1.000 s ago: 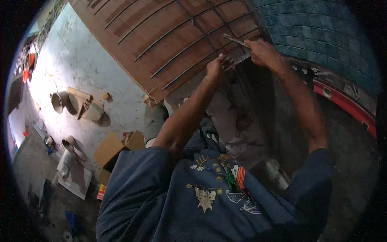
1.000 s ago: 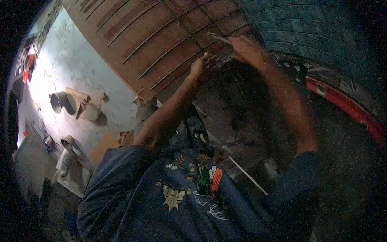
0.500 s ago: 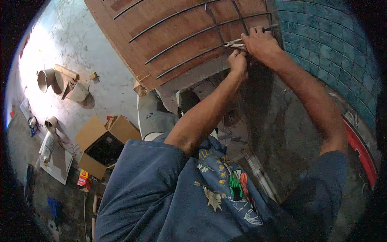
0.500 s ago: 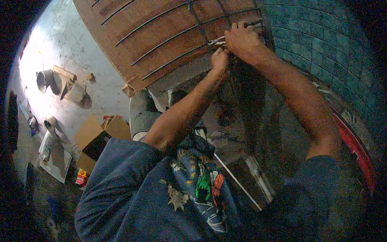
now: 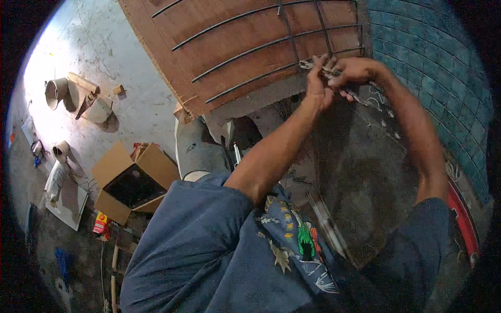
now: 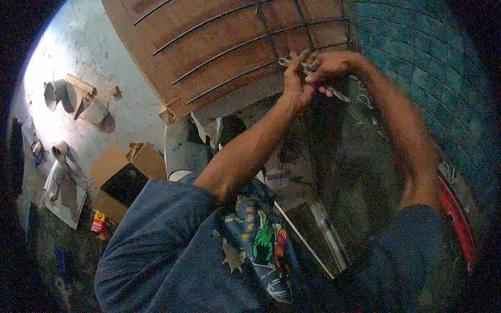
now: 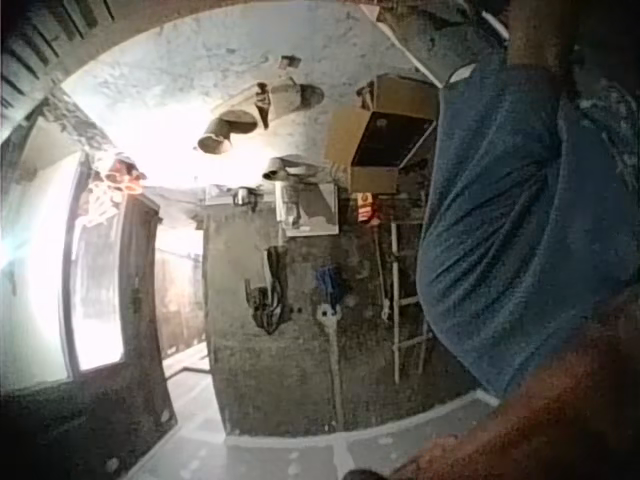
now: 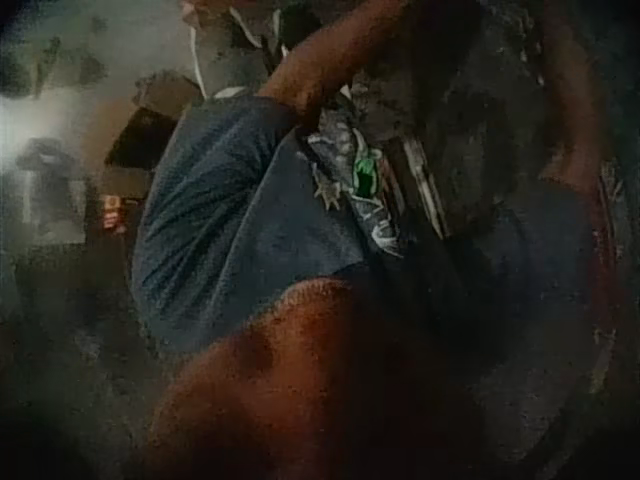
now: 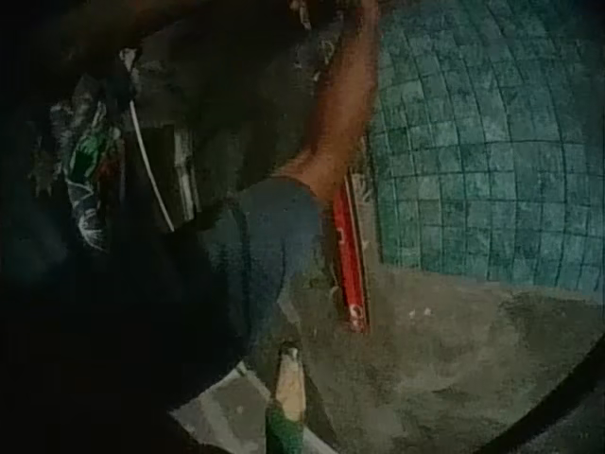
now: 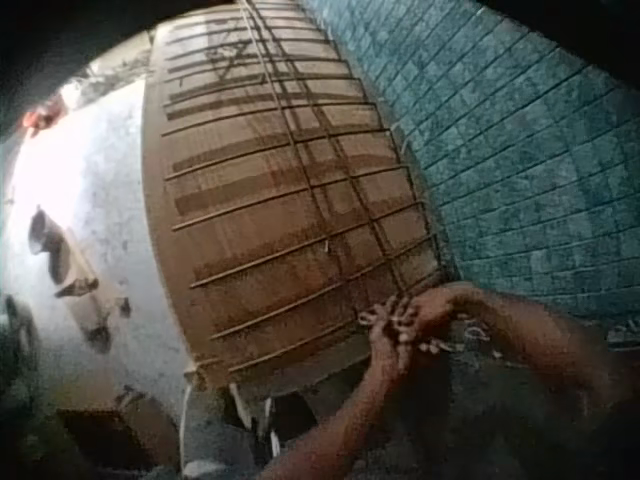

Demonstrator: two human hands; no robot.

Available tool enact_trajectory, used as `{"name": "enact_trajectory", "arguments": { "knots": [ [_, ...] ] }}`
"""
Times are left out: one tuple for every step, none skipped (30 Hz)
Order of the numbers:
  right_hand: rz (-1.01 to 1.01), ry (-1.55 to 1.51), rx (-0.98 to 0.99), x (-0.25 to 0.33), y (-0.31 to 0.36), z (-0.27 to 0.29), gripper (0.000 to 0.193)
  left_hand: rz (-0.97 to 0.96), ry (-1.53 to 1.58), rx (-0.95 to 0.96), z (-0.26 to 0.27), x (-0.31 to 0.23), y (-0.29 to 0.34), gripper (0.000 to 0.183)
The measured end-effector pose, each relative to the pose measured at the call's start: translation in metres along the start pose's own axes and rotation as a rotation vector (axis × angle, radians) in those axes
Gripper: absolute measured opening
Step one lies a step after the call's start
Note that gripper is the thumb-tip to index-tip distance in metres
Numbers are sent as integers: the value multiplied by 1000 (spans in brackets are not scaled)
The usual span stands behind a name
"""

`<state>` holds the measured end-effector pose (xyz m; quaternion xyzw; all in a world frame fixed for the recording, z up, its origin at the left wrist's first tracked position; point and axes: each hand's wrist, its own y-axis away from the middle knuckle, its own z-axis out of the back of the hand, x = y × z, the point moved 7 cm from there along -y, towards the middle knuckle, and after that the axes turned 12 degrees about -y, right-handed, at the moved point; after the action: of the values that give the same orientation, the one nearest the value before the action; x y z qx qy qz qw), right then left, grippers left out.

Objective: The person connects metal rods into a grid pattern using wire, tightening the connections with pliers and by hand.

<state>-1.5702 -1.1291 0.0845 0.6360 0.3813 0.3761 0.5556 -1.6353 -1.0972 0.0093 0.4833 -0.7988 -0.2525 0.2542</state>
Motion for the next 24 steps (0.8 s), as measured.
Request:
{"name": "enact_trajectory", "arguments": {
  "knots": [
    [-42,-156,53,-13,-6,-3,26,-9,36,-31,-9,-6,-2,47],
    [-71,-62,65,-5,0,-4,27,-18,128,-91,-5,-6,-15,43],
    [106,226,-129,5,5,5,30,-11,187,-119,-3,-1,-21,38],
    [287,519,-315,12,15,9,33,-11,249,-152,-1,2,-26,35],
    [192,756,-474,24,28,2,39,-26,314,-188,1,1,-32,31],
    [57,977,-619,35,45,-6,45,-25,348,-265,3,-1,-40,31],
    [101,1065,-727,34,52,-6,50,2,371,-332,3,0,-47,30],
    [155,1160,-829,29,56,-4,55,21,398,-403,3,0,-52,30],
    [213,1257,-932,27,59,-2,60,38,428,-472,3,2,-53,29],
    [142,987,-724,40,57,7,55,9,395,-373,7,2,-59,34],
    [68,677,-521,51,61,18,50,39,342,-322,-2,2,-50,30],
    [27,432,-394,30,54,21,48,95,269,-291,-10,8,-24,26],
    [-32,207,-286,19,53,20,47,143,213,-246,-19,8,-5,22],
    [-54,131,-273,9,46,24,48,106,297,-134,-15,8,-12,29],
    [-76,53,-259,-4,39,26,49,88,295,-126,-5,9,-19,31],
    [-70,72,-269,-14,30,19,52,71,289,-128,1,8,-23,32],
    [-70,81,-284,-26,23,10,54,66,279,-132,6,10,-23,34],
    [-27,96,-360,-22,31,-3,57,57,269,-122,14,11,-25,34],
    [9,185,-465,-27,38,-13,59,77,251,-111,22,19,-23,34],
    [40,287,-571,-29,43,-21,62,83,235,-97,28,24,-24,34],
    [77,478,-699,-41,46,-22,65,98,211,-80,26,27,-26,34],
    [125,670,-818,-45,49,-21,68,113,199,-182,20,27,-25,39],
    [230,931,-971,-15,65,-28,65,187,161,-268,17,27,-29,39],
    [341,1195,-1119,16,82,-37,62,261,125,-352,13,22,-38,40]
  ]
}}
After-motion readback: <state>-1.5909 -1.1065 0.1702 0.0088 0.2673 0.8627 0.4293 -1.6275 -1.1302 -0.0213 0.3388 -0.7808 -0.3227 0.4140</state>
